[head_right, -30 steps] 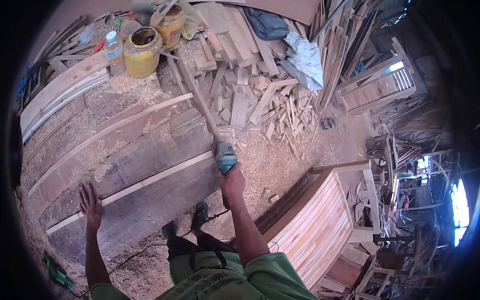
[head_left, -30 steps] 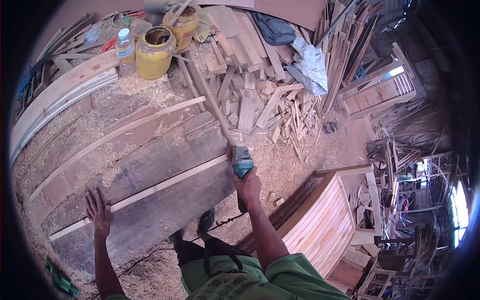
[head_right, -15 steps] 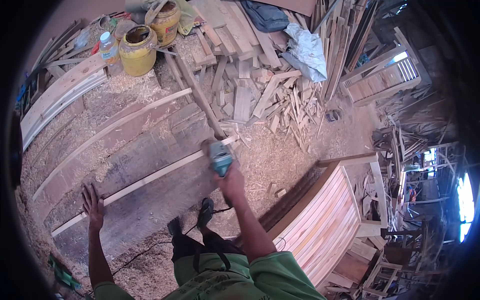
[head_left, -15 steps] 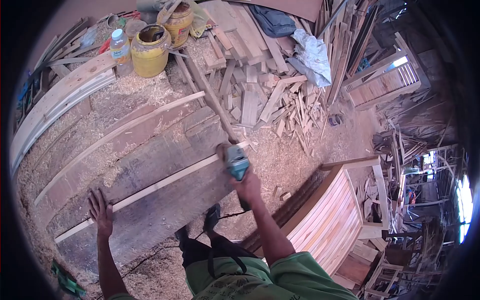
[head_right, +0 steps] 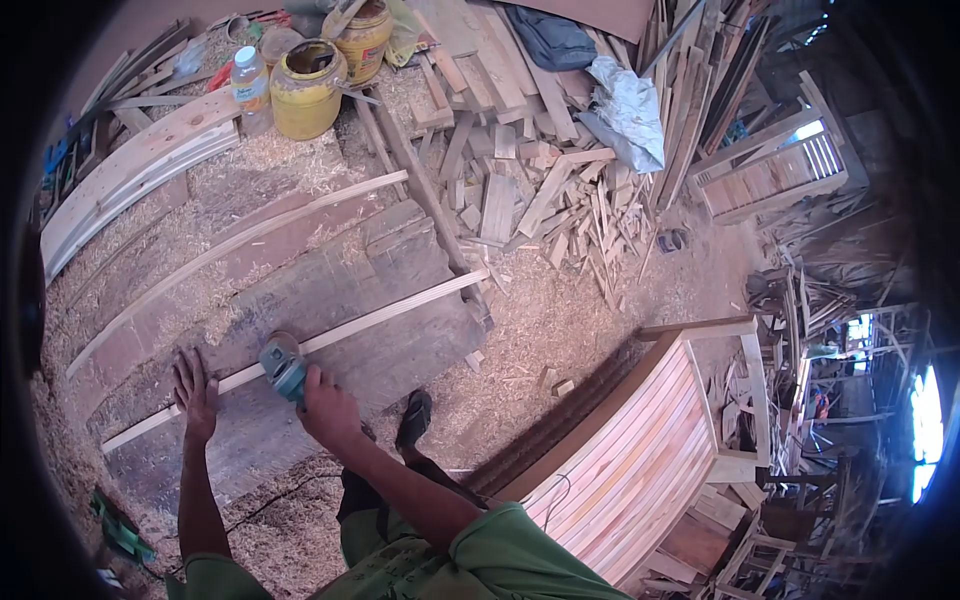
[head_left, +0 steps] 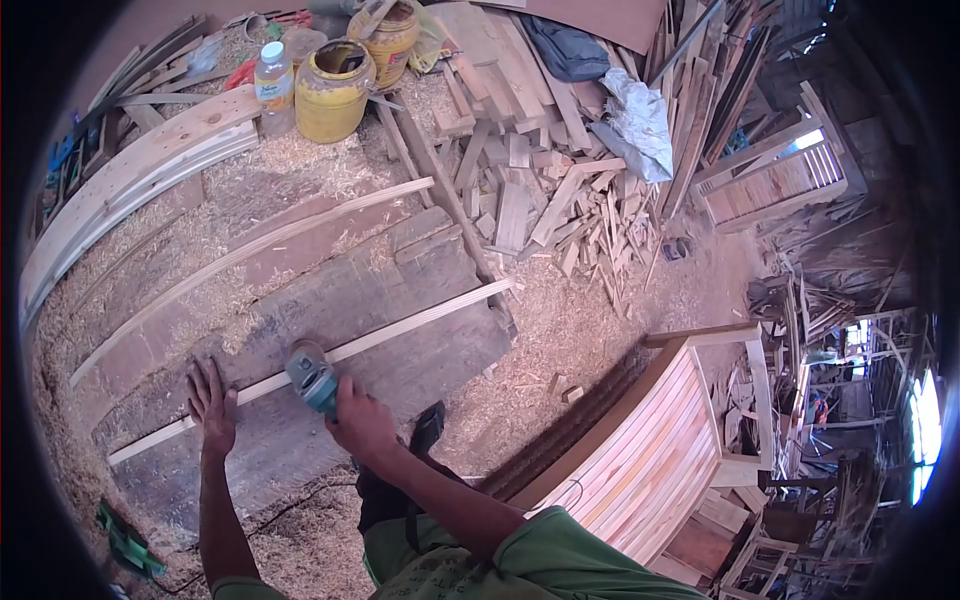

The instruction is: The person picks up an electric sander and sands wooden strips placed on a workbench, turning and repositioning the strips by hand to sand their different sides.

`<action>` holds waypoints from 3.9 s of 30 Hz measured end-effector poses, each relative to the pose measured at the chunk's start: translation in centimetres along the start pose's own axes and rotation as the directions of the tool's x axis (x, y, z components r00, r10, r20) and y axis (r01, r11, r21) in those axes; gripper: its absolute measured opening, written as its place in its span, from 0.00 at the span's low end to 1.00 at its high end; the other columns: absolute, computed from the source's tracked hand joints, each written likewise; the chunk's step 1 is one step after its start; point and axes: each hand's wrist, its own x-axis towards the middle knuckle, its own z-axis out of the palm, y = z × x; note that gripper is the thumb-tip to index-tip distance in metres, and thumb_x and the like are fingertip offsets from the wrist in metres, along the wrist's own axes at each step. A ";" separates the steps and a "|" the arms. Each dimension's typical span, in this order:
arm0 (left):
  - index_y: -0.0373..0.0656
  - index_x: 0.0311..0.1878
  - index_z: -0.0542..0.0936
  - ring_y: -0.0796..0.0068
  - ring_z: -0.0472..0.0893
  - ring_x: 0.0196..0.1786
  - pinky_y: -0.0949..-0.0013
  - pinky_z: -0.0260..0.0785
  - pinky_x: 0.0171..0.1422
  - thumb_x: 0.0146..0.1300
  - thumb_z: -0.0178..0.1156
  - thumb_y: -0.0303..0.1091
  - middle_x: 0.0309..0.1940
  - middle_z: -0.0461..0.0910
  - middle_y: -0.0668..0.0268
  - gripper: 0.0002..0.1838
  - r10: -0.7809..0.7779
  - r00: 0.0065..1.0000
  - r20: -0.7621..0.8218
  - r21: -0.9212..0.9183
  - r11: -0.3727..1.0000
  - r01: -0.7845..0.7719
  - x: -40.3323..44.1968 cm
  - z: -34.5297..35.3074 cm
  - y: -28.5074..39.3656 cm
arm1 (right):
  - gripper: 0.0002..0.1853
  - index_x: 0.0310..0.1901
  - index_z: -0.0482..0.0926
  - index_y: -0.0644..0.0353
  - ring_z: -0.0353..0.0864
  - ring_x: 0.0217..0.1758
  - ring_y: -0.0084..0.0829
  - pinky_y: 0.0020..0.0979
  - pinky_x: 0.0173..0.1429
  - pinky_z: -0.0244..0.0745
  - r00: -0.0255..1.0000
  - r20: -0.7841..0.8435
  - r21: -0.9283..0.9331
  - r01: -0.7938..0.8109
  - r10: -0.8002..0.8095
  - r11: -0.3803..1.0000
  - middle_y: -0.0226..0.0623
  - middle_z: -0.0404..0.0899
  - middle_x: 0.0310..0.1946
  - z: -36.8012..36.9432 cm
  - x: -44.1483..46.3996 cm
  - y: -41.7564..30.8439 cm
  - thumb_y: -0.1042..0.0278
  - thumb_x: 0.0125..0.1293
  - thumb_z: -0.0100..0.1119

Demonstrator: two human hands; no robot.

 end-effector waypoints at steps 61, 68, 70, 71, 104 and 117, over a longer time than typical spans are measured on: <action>0.58 0.87 0.46 0.49 0.38 0.88 0.42 0.25 0.87 0.70 0.58 0.37 0.87 0.43 0.57 0.46 0.038 0.980 -0.195 -0.601 0.785 -0.150 0.0 0.9 -2.3 | 0.32 0.55 0.68 0.64 0.87 0.39 0.61 0.57 0.44 0.83 0.966 -0.215 -0.125 -0.174 0.145 0.977 0.57 0.86 0.36 1.8 -1.7 -2.6 0.52 0.60 0.72; 0.45 0.69 0.75 0.47 0.67 0.74 0.46 0.59 0.78 0.56 0.74 0.34 0.72 0.70 0.54 0.35 0.232 0.818 -0.526 -0.177 0.911 -0.372 -4.0 -4.4 -11.7 | 0.34 0.54 0.70 0.69 0.85 0.43 0.67 0.59 0.49 0.79 0.918 -0.297 -0.031 -0.285 0.263 0.958 0.64 0.85 0.37 -2.5 -0.8 2.2 0.49 0.58 0.73; 0.44 0.60 0.78 0.46 0.70 0.66 0.45 0.61 0.72 0.55 0.74 0.37 0.62 0.74 0.54 0.29 0.122 0.882 -0.456 -0.234 0.939 -0.251 -4.2 -2.8 -17.2 | 0.34 0.54 0.70 0.68 0.86 0.43 0.65 0.58 0.48 0.80 0.924 -0.290 -0.037 -0.270 0.248 0.962 0.64 0.85 0.37 -1.5 -0.6 1.4 0.49 0.58 0.73; 0.43 0.56 0.80 0.46 0.72 0.62 0.44 0.62 0.68 0.55 0.75 0.39 0.58 0.76 0.54 0.26 0.067 0.907 -0.416 -0.262 0.946 -0.190 -4.3 -2.3 -18.6 | 0.34 0.54 0.70 0.68 0.86 0.43 0.65 0.58 0.47 0.80 0.926 -0.289 -0.042 -0.266 0.243 0.963 0.64 0.85 0.37 -0.8 -0.7 1.0 0.49 0.58 0.73; 0.40 0.42 0.82 0.52 0.72 0.55 0.51 0.62 0.63 0.43 0.83 0.39 0.49 0.76 0.59 0.25 0.075 0.902 -0.425 -0.443 0.852 -0.280 -2.3 -0.5 -12.2 | 0.31 0.52 0.69 0.66 0.86 0.39 0.66 0.58 0.46 0.81 0.858 -0.415 -0.096 -0.373 0.304 0.923 0.64 0.85 0.34 -4.7 -1.0 7.8 0.52 0.58 0.72; 0.43 0.42 0.83 0.52 0.74 0.59 0.51 0.62 0.66 0.41 0.83 0.37 0.53 0.79 0.60 0.24 0.073 0.889 -0.452 -0.468 0.829 -0.306 -2.1 -0.2 -12.7 | 0.36 0.58 0.69 0.68 0.86 0.45 0.64 0.56 0.50 0.81 0.868 -0.364 0.005 -0.361 0.338 0.933 0.61 0.86 0.38 -2.3 -0.7 4.8 0.51 0.57 0.73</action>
